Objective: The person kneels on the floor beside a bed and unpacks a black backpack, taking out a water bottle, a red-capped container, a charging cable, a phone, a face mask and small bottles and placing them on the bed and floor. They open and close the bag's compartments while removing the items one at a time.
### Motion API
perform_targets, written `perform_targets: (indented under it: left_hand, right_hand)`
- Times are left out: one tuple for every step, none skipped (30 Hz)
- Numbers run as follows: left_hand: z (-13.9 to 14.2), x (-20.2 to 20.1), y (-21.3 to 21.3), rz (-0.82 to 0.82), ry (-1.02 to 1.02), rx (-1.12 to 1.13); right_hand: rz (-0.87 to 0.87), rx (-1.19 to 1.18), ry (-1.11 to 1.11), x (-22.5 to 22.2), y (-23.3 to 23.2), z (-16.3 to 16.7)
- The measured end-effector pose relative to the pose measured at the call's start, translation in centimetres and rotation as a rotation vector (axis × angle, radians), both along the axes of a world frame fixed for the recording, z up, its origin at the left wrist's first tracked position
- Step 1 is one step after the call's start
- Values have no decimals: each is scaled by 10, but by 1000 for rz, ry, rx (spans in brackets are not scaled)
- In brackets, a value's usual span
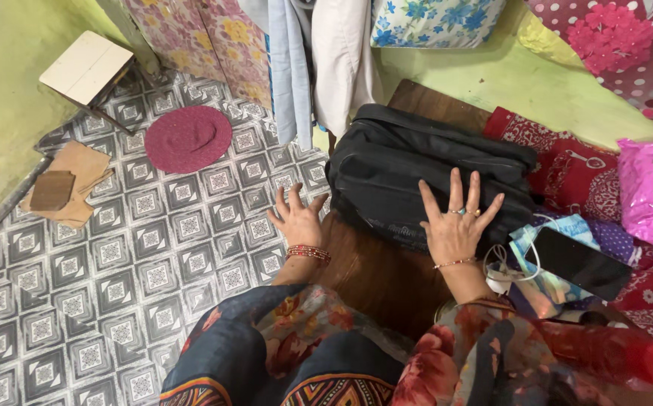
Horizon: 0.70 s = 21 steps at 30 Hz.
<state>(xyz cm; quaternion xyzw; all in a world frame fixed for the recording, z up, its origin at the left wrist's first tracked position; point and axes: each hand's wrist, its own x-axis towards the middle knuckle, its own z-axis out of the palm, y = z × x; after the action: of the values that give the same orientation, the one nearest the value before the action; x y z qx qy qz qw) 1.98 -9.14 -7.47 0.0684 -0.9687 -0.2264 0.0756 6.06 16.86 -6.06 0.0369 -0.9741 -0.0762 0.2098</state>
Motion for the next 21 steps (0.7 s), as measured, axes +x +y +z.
perform_targets:
  left_hand:
    - [1, -2, 2, 10, -5, -3]
    - [1, -3, 4, 19, -11, -8]
    - [1, -3, 5, 29, -17, -13]
    - [1, -4, 7, 48, -1, -16]
    - [1, -6, 10, 66, 17, -17]
    - [1, -7, 13, 82, 35, -17]
    - [1, -8, 15, 93, 53, -13]
    - [1, -9, 18, 102, 69, -8]
    - [2, -9, 20, 112, 85, -3]
    - [2, -10, 23, 124, 80, 19]
    - [3, -12, 25, 136, 75, 40]
    - [4, -13, 26, 147, 71, 60]
    - [5, -14, 27, 157, 85, 47]
    - [6, -16, 28, 166, 98, 36]
    - [7, -17, 29, 176, 110, 26]
    - [6, -17, 29, 177, 91, 52]
    - [6, -18, 30, 177, 71, 78]
    - [4, -19, 31, 179, 51, 104]
    - [3, -21, 31, 192, 64, 111]
    - [1, -24, 32, 206, 78, 117]
    - [0, -26, 33, 220, 91, 122]
  right_hand:
    - [3, 0, 6, 3, -1, 1]
    - [7, -1, 12, 6, -3, 2]
    - [11, -25, -1, 10, -5, 3]
    - [15, -49, -12, 15, -8, 4]
    - [18, -71, -22, 17, -10, 5]
    - [43, -84, -6, 20, -13, 6]
    - [67, -95, 9, 23, -16, 7]
    - [91, -107, 23, 25, -18, 8]
    - [108, -118, 44, 26, -21, 8]
    - [127, -131, 66, 26, -25, 8]
    - [146, -145, 88, 25, -29, 8]
    - [155, -145, 99, 24, -32, 8]
    - [165, -144, 110, 21, -35, 8]
    - [174, -142, 120, 19, -36, 9]
    - [180, -140, 132, 17, -38, 10]
    - [187, -138, 145, 14, -39, 11]
    - [193, -135, 157, 11, -39, 13]
    - [189, -132, 152, 9, -40, 14]
    - [186, -130, 148, 6, -40, 15]
    - [184, -129, 144, 4, -40, 16]
    - [176, -131, 137, 2, -40, 17]
